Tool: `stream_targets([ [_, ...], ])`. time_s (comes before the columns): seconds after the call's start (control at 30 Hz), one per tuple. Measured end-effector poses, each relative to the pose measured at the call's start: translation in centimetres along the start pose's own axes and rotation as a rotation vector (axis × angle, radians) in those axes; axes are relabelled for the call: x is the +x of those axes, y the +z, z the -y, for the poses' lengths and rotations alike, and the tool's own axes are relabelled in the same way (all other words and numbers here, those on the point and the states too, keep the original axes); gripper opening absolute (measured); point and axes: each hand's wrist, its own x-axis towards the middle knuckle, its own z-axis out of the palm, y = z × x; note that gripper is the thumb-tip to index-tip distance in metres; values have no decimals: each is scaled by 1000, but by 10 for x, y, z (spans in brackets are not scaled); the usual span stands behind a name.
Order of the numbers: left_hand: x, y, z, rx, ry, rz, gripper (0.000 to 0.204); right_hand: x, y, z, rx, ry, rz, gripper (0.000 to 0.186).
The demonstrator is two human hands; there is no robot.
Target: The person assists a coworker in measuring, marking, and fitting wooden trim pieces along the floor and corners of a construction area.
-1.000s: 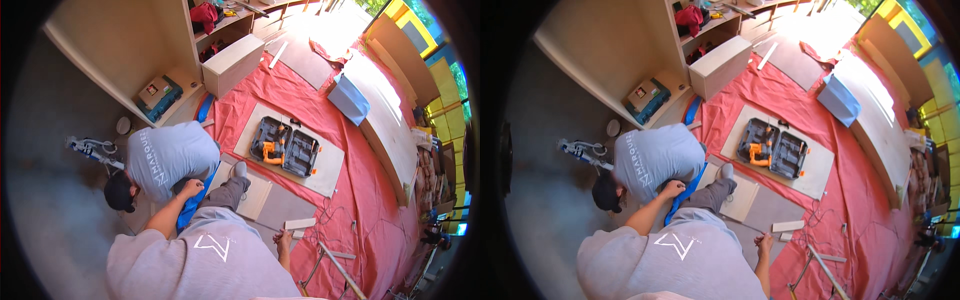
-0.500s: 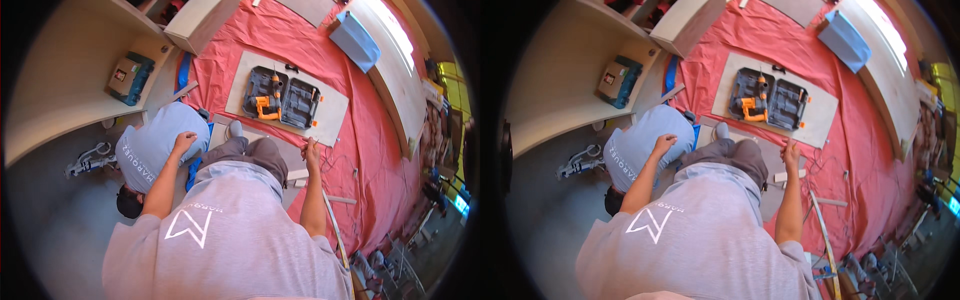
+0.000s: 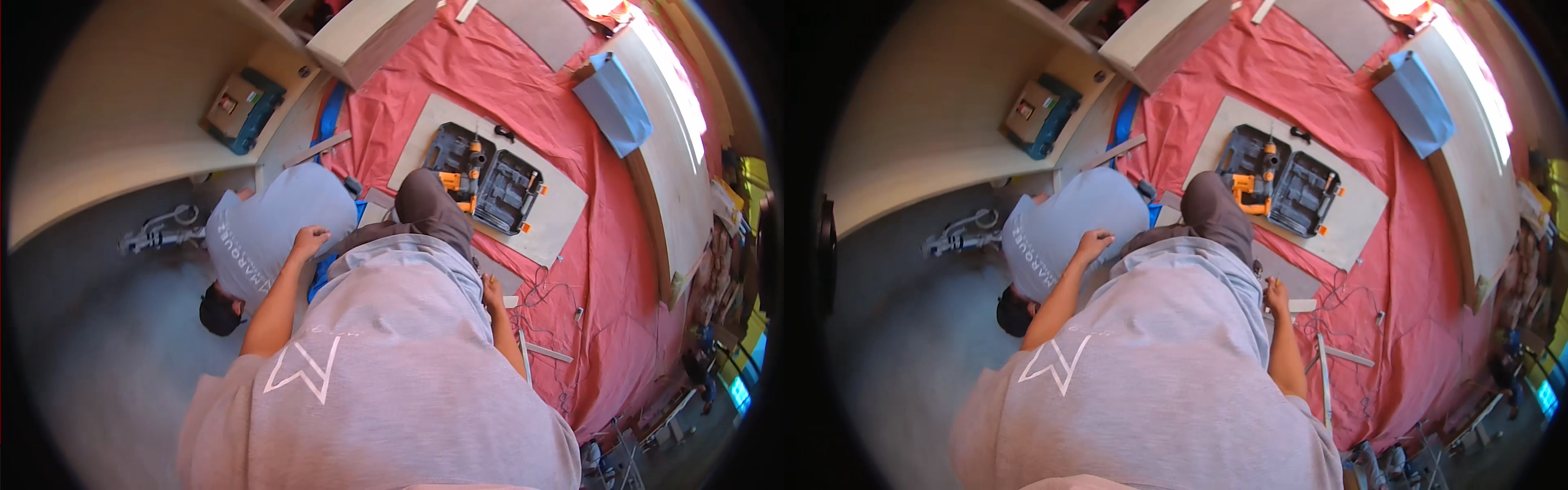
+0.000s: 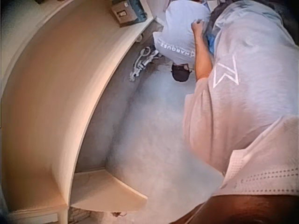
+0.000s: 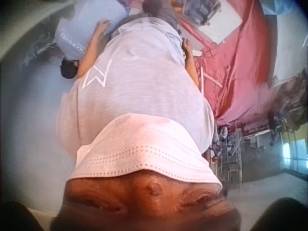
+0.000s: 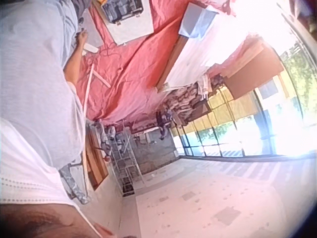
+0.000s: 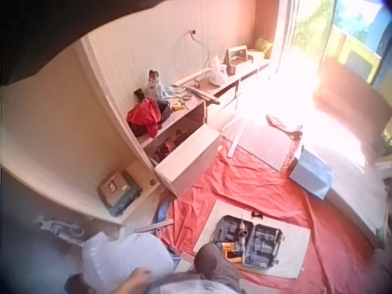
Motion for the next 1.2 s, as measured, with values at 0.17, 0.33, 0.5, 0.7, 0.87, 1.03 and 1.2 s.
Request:
stream_targets([
  [0.17,19,0,-27,-144,-150,-11,23,58,-25,55,69,-124,-23,39],
  [0.33,50,-6,-69,-131,-218,14,30,109,-68,96,45,-158,-139,31],
  [0.5,100,-52,-95,-188,-261,-158,29,187,-70,142,90,-114,-62,32],
  [0.7,240,-131,-262,-5,141,-317,26,315,-85,163,373,178,39,32],
  [0.87,343,-132,-413,31,208,-330,26,391,-170,355,283,67,29,31],
  [1.03,425,-59,-515,-150,270,-183,29,448,-282,523,138,-229,16,32],
  [1.2,445,-62,-515,-54,90,-226,29,483,-326,612,118,-240,25,35],
])
